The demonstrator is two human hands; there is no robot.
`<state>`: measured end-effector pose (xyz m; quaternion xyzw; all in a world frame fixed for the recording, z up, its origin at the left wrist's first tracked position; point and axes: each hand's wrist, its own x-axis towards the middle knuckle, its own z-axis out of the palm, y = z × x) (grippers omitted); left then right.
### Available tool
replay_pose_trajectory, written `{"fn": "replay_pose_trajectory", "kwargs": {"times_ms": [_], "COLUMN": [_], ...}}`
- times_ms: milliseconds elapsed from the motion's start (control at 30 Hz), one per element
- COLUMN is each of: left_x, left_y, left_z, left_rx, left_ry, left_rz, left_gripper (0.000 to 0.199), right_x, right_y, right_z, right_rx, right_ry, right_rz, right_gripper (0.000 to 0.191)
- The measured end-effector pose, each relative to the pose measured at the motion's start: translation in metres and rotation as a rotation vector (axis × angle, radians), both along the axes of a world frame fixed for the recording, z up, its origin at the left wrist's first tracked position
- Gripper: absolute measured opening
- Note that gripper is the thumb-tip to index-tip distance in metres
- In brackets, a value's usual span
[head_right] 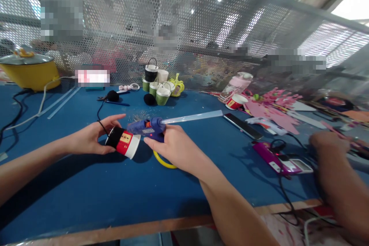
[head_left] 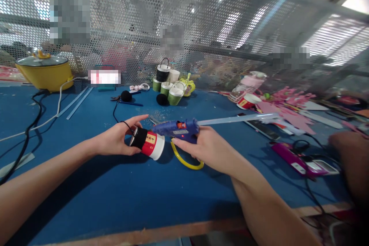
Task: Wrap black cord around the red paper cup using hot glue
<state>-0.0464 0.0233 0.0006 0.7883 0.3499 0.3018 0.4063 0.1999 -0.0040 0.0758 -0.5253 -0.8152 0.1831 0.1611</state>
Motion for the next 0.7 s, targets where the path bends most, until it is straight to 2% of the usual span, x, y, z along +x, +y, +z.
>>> {"fn": "replay_pose_trajectory", "kwargs": {"times_ms": [333, 500, 700], "left_x": [0.000, -0.001, 0.001], "left_y": [0.002, 0.003, 0.004], "left_z": [-0.003, -0.004, -0.003], "left_rx": [-0.077, -0.093, -0.118], "left_ry": [-0.039, -0.036, -0.058], "left_rz": [0.030, 0.072, 0.101], "left_gripper": [0.086, 0.088, 0.089], "right_x": [0.001, 0.001, 0.001], "right_y": [-0.010, -0.013, -0.017], "right_z": [-0.002, -0.003, -0.002], "right_rx": [-0.034, -0.068, -0.040], "right_ry": [0.010, -0.029, -0.015], "right_rz": [0.064, 0.046, 0.085], "right_gripper": [0.025, 0.030, 0.022]}}
